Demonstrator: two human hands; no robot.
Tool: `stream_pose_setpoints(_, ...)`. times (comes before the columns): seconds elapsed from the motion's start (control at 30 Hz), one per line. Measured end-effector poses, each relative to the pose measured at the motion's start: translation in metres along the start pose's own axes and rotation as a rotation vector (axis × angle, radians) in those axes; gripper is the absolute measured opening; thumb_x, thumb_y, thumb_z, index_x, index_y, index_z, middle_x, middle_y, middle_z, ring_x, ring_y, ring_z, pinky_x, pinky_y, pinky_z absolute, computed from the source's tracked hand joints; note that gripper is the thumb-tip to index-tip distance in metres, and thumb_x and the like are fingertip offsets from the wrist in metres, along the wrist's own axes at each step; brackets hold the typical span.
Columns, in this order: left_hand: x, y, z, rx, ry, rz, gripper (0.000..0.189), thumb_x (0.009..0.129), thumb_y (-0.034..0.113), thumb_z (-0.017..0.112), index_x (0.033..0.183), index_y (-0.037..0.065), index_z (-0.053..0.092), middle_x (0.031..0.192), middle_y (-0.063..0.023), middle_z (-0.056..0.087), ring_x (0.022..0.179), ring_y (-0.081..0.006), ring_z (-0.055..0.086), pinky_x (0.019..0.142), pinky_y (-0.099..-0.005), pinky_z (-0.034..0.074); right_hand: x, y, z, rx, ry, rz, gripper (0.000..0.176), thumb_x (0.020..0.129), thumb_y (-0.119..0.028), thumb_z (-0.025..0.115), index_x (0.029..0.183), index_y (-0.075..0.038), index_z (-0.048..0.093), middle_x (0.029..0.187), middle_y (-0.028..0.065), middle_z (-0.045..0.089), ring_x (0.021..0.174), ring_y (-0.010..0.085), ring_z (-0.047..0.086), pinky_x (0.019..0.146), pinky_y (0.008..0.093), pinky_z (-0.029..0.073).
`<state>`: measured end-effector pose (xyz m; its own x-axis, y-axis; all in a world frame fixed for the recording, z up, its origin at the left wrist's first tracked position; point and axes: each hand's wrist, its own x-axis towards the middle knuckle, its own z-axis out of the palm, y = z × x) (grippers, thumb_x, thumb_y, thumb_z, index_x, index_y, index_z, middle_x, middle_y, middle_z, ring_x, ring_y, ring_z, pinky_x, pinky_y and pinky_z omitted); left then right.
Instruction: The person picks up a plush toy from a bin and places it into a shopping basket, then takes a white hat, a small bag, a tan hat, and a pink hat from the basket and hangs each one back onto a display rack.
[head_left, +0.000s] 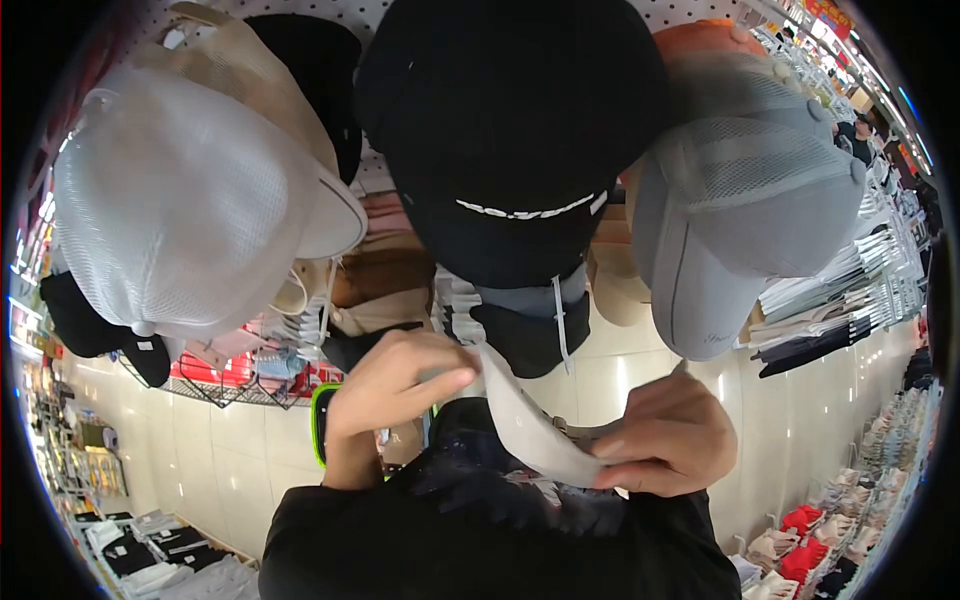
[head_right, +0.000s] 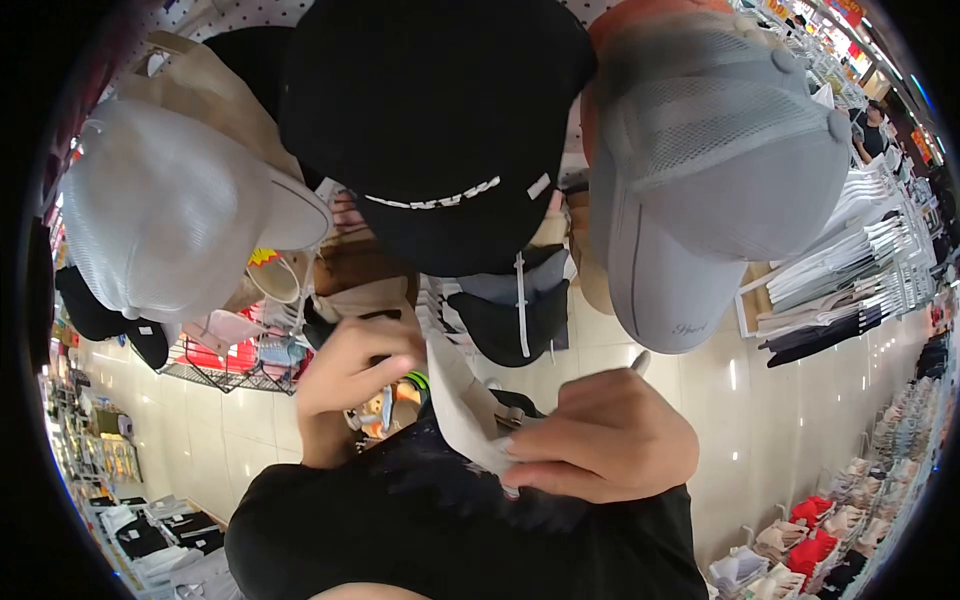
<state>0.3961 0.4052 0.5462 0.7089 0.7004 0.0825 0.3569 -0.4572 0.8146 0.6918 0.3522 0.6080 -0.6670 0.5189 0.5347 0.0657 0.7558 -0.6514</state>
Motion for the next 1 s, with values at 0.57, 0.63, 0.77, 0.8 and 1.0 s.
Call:
stream_pose_setpoints(0.57, 0.032, 0.112, -0.043, -0.146, 0.656, 0.655, 0.012, 0.073, -0.011, 0.063, 0.083, -0.005, 0.062, 0.079, -0.0153, 0.065, 0.071, -0.017, 0.062, 0.063, -0.0225, 0.047, 0.103, -0.03, -0.008, -0.262, 0.208, -0.09, 0.016, 0.077, -0.011, 0.076, 0.085, -0.002, 0.065, 0.063, 0.0026, 0.062, 0.048, 0.0112, 0.058, 0.044, 0.0233, 0.041)
stream_pose_setpoints(0.63, 0.036, 0.115, -0.048, -0.112, 0.67, 0.68, 0.012, 0.073, -0.011, 0.063, 0.084, -0.006, 0.063, 0.08, -0.0146, 0.065, 0.071, -0.016, 0.062, 0.063, -0.0221, 0.046, 0.11, -0.039, 0.002, -0.197, 0.391, 0.023, 0.024, 0.076, -0.021, 0.075, 0.084, -0.001, 0.064, 0.068, 0.0045, 0.062, 0.057, 0.0126, 0.058, 0.051, 0.0226, 0.039)
stream_pose_setpoints(0.77, 0.04, 0.129, -0.057, -0.147, 0.689, 0.699, 0.011, 0.076, -0.01, 0.065, 0.086, -0.007, 0.063, 0.08, -0.0101, 0.065, 0.07, -0.0108, 0.059, 0.063, -0.0203, 0.045, 0.134, -0.042, 0.008, -0.116, 0.701, -0.049, 0.03, 0.078, -0.023, 0.07, 0.087, 0.003, 0.059, 0.084, 0.0107, 0.059, 0.074, 0.0141, 0.056, 0.067, 0.023, 0.041)
stream_pose_setpoints(0.8, 0.04, 0.134, -0.058, -0.184, 0.686, 0.679, 0.01, 0.076, -0.009, 0.067, 0.085, -0.006, 0.063, 0.079, -0.0087, 0.064, 0.069, -0.0095, 0.059, 0.062, -0.0197, 0.044, 0.14, -0.043, 0.008, -0.143, 0.759, -0.187, 0.028, 0.08, -0.02, 0.068, 0.087, 0.004, 0.058, 0.084, 0.0121, 0.059, 0.074, 0.0139, 0.055, 0.069, 0.0233, 0.042)
stream_pose_setpoints(1.0, 0.055, 0.146, -0.07, -0.046, 0.752, 0.794, 0.008, 0.075, -0.002, 0.066, 0.078, 0.0, 0.059, 0.067, -0.0089, 0.056, 0.057, -0.0166, 0.058, 0.053, -0.0268, 0.047, 0.146, -0.058, -0.004, -0.41, 0.727, -0.225, 0.013, 0.084, -0.007, 0.061, 0.087, 0.005, 0.059, 0.086, 0.0113, 0.059, 0.079, 0.0143, 0.055, 0.077, 0.024, 0.042)
